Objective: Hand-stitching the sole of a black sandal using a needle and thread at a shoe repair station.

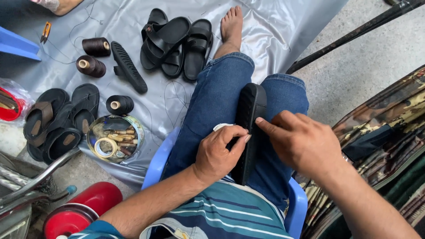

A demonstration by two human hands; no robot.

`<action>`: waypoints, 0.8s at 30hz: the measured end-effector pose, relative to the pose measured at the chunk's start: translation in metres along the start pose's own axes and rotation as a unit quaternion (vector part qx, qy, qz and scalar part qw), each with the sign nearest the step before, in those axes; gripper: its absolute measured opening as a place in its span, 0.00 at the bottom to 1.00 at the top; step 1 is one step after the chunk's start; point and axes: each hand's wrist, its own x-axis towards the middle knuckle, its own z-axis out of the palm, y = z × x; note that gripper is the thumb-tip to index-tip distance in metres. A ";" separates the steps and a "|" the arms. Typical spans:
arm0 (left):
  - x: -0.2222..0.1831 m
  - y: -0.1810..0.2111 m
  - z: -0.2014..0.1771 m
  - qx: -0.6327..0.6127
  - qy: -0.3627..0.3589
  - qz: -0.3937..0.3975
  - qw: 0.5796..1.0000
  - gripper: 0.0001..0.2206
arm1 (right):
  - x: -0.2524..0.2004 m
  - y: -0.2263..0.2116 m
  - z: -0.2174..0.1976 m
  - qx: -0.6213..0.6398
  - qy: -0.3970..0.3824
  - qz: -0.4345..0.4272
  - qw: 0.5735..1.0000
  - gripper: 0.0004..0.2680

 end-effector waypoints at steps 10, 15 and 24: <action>-0.005 -0.009 0.004 -0.031 0.049 -0.009 0.998 0.10 | 0.013 0.016 0.016 0.173 0.250 -0.131 0.944 0.09; -0.004 -0.014 0.006 -0.024 0.046 0.000 0.999 0.11 | 0.022 0.005 0.010 0.141 0.206 -0.067 0.966 0.05; 0.016 -0.017 -0.018 0.063 -0.028 -0.242 0.968 0.11 | 0.006 -0.002 0.008 0.140 0.285 -0.084 0.944 0.07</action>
